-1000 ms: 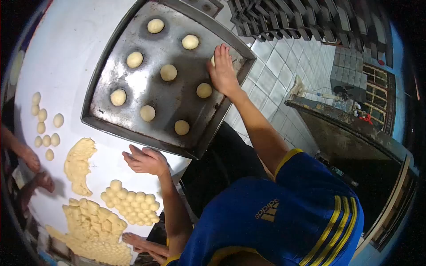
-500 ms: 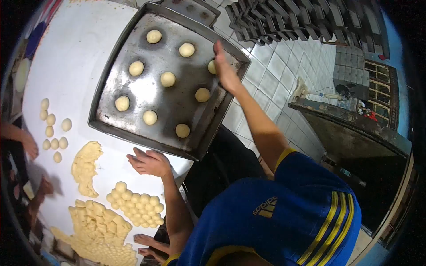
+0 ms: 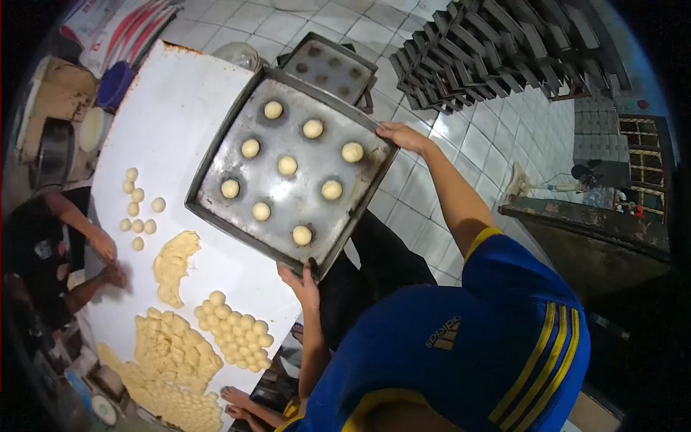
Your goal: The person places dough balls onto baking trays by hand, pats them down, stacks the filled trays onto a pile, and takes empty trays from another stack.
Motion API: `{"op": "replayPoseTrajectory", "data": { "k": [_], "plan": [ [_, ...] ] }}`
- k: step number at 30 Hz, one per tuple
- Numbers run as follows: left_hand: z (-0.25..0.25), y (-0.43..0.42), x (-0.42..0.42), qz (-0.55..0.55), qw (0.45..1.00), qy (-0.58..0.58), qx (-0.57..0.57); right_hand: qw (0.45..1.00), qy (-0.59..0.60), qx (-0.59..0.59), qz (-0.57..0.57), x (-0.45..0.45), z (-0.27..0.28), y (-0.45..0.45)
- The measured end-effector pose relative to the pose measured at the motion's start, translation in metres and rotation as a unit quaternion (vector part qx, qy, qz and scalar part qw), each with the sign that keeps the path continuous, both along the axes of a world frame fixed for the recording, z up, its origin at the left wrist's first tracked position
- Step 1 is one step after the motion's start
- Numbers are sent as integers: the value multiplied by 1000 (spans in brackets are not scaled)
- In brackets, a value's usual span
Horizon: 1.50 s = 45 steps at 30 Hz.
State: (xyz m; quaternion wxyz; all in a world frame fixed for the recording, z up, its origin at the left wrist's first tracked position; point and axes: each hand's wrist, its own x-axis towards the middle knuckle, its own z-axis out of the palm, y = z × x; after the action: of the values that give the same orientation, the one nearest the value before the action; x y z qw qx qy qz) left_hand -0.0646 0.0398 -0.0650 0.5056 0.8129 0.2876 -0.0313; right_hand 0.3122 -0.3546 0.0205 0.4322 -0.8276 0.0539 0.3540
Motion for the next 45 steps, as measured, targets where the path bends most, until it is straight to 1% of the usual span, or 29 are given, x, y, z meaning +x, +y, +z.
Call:
{"op": "replayPoseTrajectory", "data": {
  "k": [2,4,5,7,8,10,12,14,15,16,17,19,20,21,22,23,24,26,29,33,35,36,37,39,40,41,43,44,45],
  "plan": [
    [12,0,2,70,992,12,-106,999,-42,18,19,-11,24,-6],
    [89,7,23,90,974,39,-205,995,-75,50,33,-21,59,-11],
    [90,16,18,88,973,32,-212,995,-86,53,26,-25,74,-14],
    [78,31,4,98,972,25,-213,989,-109,52,88,-23,114,-36],
    [90,25,7,115,954,-25,-276,986,-126,66,84,-27,146,-50],
    [115,9,24,71,972,-37,-223,982,-157,86,54,-42,224,-82],
    [178,-40,63,55,978,-61,-192,978,-187,93,17,-52,281,-134],
    [279,-123,116,79,952,-134,-264,919,-368,142,-4,-67,312,-205],
    [288,-142,133,65,949,-167,-259,913,-397,90,-37,-78,355,-236],
    [294,-161,154,39,939,-200,-276,907,-400,100,-85,-87,398,-265],
    [303,-183,179,10,927,-234,-294,880,-454,60,-126,-90,412,-308],
    [379,-263,240,-36,924,-278,-258,829,-518,88,-191,-95,465,-373],
    [403,-293,271,-75,912,-299,-269,786,-581,46,-207,-91,482,-414],
    [425,-323,300,-112,899,-317,-281,763,-603,58,-224,-86,499,-453],
    [450,-354,324,-122,915,-286,-258,729,-627,53,-271,-75,503,-504],
    [474,-389,349,-160,912,-286,-245,749,-556,172,-318,-67,529,-536],
    [498,-424,373,-197,908,-288,-232,704,-604,180,-327,-56,551,-554],
    [548,-512,416,-285,854,-350,-259,688,-601,158,-376,-1,542,-739],
    [590,-623,474,-360,802,-391,-274,695,-555,202,-409,67,560,-855],
    [604,-722,538,-417,793,-341,-286,673,-538,187,-472,115,568,-881],
    [596,-755,559,-403,803,-372,-233,666,-516,237,-485,136,562,-905],
    [606,-766,551,-440,784,-350,-265,670,-495,251,-493,155,554,-936],
    [606,-776,558,-437,805,-324,-237,671,-496,257,-488,163,555,-936],
    [607,-793,559,-431,805,-325,-245,681,-539,303,-393,174,554,-940],
    [608,-799,561,-422,819,-303,-245,653,-527,335,-427,183,555,-943],
    [605,-804,576,-421,819,-306,-243,653,-528,338,-425,192,557,-946],
    [594,-812,613,-426,807,-301,-277,632,-547,245,-491,212,552,-959],
    [589,-811,625,-422,824,-286,-246,632,-547,247,-491,219,551,-967],
    [598,-807,620,-422,824,-288,-244,578,-611,211,-497,225,551,-979]
  ]
}}
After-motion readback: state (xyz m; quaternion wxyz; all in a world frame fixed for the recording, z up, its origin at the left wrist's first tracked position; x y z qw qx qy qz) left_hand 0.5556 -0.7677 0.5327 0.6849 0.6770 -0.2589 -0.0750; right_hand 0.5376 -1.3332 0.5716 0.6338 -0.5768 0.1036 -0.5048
